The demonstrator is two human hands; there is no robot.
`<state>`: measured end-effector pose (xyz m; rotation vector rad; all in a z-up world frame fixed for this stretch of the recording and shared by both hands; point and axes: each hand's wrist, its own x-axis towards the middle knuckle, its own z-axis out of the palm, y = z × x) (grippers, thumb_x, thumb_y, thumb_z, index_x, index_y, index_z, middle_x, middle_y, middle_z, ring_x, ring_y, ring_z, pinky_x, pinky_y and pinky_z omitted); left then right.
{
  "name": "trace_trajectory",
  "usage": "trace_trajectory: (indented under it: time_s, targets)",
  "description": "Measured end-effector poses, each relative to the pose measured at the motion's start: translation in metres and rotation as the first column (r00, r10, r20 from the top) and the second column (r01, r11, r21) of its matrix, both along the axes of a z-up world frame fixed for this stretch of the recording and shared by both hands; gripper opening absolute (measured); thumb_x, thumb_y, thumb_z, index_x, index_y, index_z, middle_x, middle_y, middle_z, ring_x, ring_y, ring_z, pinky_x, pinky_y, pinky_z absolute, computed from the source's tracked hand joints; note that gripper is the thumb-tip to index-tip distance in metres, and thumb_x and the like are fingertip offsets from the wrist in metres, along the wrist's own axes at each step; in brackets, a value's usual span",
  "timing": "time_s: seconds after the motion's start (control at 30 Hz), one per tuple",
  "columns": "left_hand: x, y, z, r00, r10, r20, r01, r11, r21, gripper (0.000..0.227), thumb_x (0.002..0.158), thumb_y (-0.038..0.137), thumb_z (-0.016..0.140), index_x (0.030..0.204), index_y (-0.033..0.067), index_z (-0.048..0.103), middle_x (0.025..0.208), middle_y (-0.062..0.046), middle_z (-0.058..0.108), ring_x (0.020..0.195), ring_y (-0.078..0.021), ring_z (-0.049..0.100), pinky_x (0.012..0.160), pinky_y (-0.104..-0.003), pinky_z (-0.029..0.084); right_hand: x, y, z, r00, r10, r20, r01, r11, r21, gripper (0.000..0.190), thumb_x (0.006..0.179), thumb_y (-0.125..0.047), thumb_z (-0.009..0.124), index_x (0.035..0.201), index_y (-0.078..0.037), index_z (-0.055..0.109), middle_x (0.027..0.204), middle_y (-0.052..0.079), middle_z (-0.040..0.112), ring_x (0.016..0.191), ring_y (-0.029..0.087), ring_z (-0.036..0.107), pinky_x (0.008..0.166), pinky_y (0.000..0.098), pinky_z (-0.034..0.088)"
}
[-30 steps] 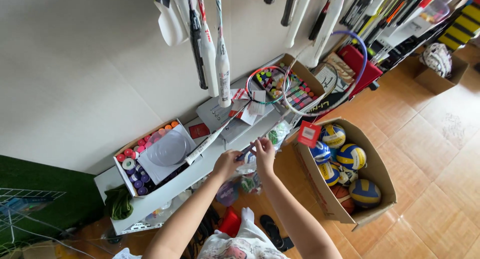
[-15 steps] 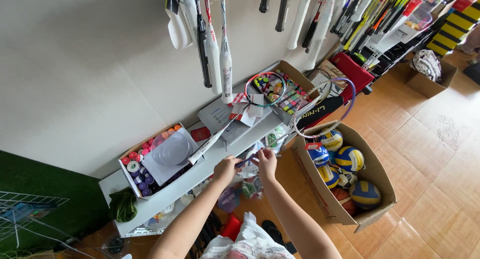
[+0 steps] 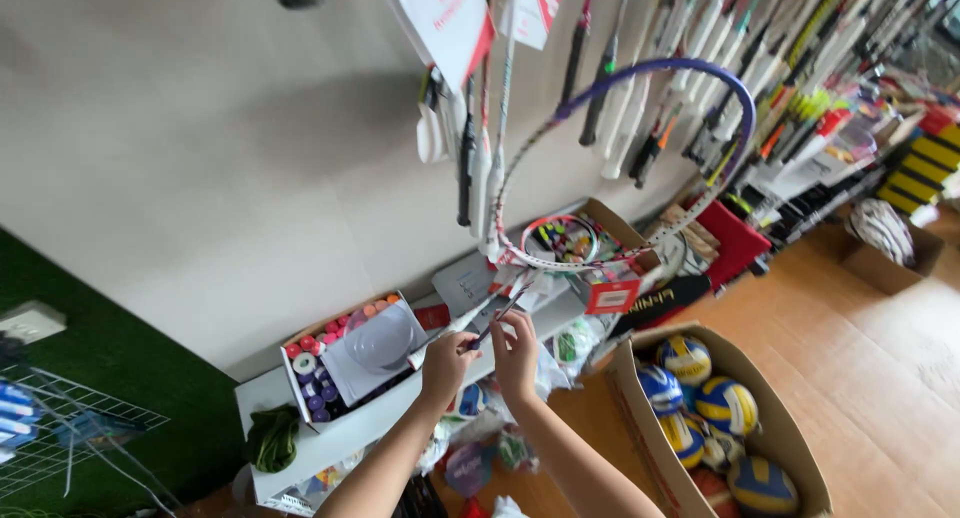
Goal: The person wipes down several badminton rackets with a cloth and hangs them on a wall rack, then finishes by wiping a racket frame.
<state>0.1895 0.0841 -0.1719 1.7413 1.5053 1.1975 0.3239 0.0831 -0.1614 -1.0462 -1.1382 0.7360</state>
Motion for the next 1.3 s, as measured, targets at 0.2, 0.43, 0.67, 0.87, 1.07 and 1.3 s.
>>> trace_trajectory:
  time_s: [0.2,0.43,0.67,0.87,1.07,1.3]
  targets:
    - [-0.035,-0.016,0.079,0.982,0.146,0.122,-0.146,0.989,-0.015,0.029,0.079,0.011,0.083,0.105,0.0013,0.076,0.084,-0.009,0.075,0.067,-0.0185,0.070,0.064,-0.031,0.055,-0.027,0.003,0.094,0.964,-0.062,0.260,-0.037,0.932,0.359,0.063,0.086,0.003,0.067,0.143,0.001,0.041,0.155,0.021,0.042,0.137,0.034,0.049,0.110,0.0441,0.043]
    - [-0.095,-0.039,0.166,0.936,0.140,0.322,-0.216,0.953,0.211,0.027,0.085,0.001,0.074,0.111,-0.0014,0.073,0.095,-0.010,0.076,0.087,-0.0161,0.078,0.075,-0.028,0.063,-0.048,0.039,0.164,0.934,-0.136,0.330,-0.084,0.815,0.573,0.087,0.082,-0.010,0.075,0.157,-0.007,0.031,0.168,0.024,0.027,0.156,0.044,0.032,0.127,0.0509,0.028]
    - [-0.130,-0.054,0.252,0.903,0.350,0.249,-0.417,0.853,0.313,0.033,0.082,0.004,0.078,0.114,0.0022,0.074,0.093,-0.009,0.076,0.083,-0.0176,0.079,0.065,-0.030,0.065,-0.068,0.065,0.282,0.892,-0.282,0.354,-0.091,0.655,0.750,0.112,0.073,-0.034,0.088,0.160,-0.010,0.022,0.171,0.028,0.009,0.159,0.049,0.013,0.127,0.0619,0.018]
    - [-0.149,-0.057,0.298,0.880,0.423,0.216,-0.475,0.784,0.401,0.034,0.082,0.006,0.077,0.116,0.0033,0.074,0.093,-0.008,0.076,0.081,-0.0177,0.079,0.065,-0.029,0.065,-0.090,0.079,0.364,0.919,-0.256,0.301,-0.142,0.497,0.856,0.129,0.064,-0.038,0.097,0.163,-0.015,0.017,0.171,0.028,0.002,0.160,0.050,0.009,0.128,0.0618,0.020]
    - [-0.159,-0.044,0.339,0.882,0.454,0.128,-0.462,0.773,0.436,0.031,0.083,0.012,0.077,0.112,0.0033,0.075,0.089,-0.008,0.076,0.084,-0.0143,0.076,0.066,-0.030,0.062,-0.110,0.068,0.416,0.920,-0.206,0.332,-0.220,0.429,0.876,0.127,0.066,-0.034,0.097,0.162,-0.015,0.016,0.170,0.030,-0.001,0.159,0.051,0.008,0.126,0.0592,0.023]
    - [-0.168,-0.011,0.351,0.892,0.408,0.194,-0.449,0.848,0.282,0.021,0.082,0.017,0.077,0.095,0.0002,0.076,0.076,-0.008,0.075,0.065,-0.0148,0.071,0.062,-0.029,0.055,-0.111,0.061,0.427,0.935,-0.152,0.321,-0.238,0.402,0.884,0.120,0.073,-0.029,0.094,0.162,-0.012,0.016,0.170,0.031,0.000,0.160,0.050,0.008,0.127,0.0580,0.024]
